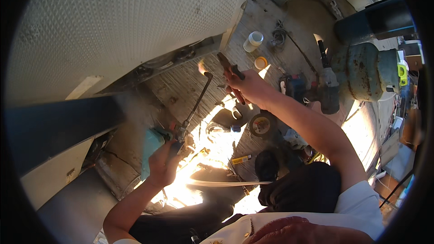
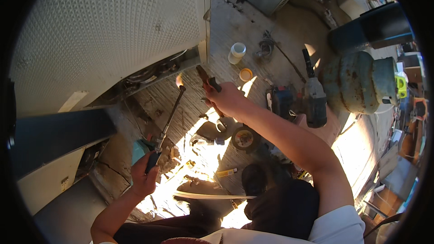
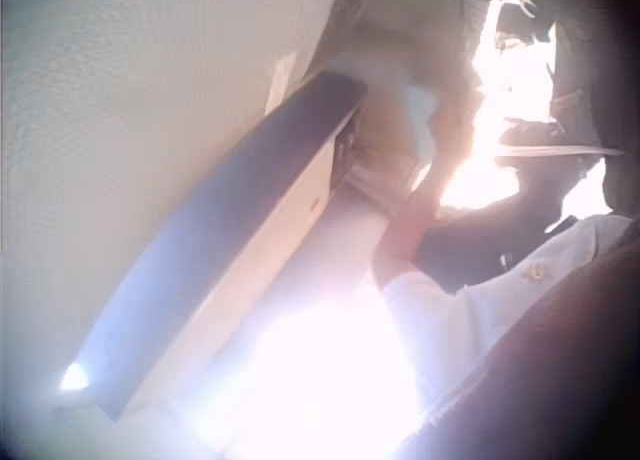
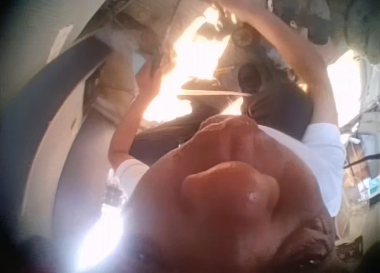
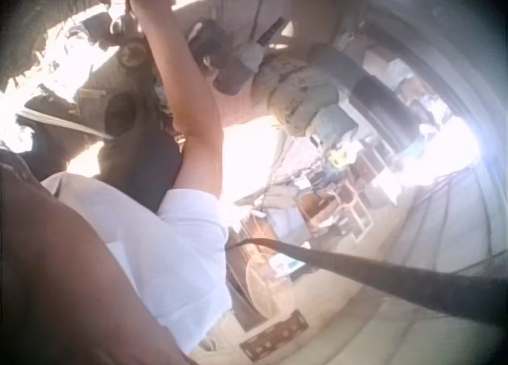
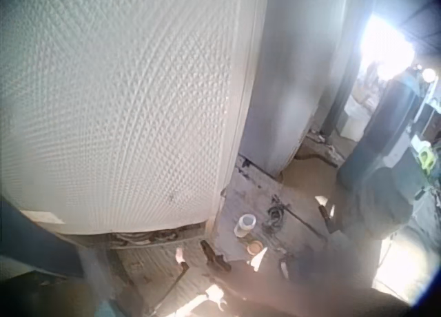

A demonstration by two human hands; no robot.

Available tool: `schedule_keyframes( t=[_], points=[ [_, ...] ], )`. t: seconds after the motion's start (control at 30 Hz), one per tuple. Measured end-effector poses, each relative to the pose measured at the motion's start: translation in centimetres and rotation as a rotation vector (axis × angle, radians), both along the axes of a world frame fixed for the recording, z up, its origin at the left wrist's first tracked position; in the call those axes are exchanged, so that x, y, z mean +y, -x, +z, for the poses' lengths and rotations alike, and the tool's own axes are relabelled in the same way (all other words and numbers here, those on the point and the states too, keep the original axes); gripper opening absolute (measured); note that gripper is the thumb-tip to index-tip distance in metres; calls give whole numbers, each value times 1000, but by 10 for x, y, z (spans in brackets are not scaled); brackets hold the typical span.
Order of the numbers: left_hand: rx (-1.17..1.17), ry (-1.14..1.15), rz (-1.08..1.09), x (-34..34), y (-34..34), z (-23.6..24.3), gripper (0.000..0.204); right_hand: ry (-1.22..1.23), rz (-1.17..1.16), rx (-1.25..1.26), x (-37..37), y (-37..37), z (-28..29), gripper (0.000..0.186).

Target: The person uses a blowtorch to heat a component inside an appliance, then uses pliers to adjust or remove parts. They continue to manipulate internal components with their hands and tools.

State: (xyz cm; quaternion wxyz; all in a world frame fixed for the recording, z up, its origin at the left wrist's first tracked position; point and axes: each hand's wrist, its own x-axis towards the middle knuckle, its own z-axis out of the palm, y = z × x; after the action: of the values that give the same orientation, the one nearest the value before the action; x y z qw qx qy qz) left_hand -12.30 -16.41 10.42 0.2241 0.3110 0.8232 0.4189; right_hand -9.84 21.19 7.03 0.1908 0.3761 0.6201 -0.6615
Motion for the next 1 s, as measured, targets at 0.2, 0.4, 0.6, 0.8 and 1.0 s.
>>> schedule_keyframes(
  t=[0.2, 0.4, 0.6, 0.8, 1.0],
  points=[
    [-18, 19, -29, -4, 4, -11, 46, 54, -62, 181, 14, -19, -2, 16],
    [-69, 83, 42, 0, 8, -20, 44, 28, 0, 116, 24, -24, 16, 20],
    [69, 11, 22, 20, 23, -35, 38, 60, 58, 134, 17, -12, -11, 27],
    [90, 49, 41, 52, 27, -22, 34, 156, -70, 129, 7, 5, -24, 22],
    [84, 60, 58, 67, 28, -12, 32, 155, -18, 148, 7, 12, -32, 21]
  ],
)
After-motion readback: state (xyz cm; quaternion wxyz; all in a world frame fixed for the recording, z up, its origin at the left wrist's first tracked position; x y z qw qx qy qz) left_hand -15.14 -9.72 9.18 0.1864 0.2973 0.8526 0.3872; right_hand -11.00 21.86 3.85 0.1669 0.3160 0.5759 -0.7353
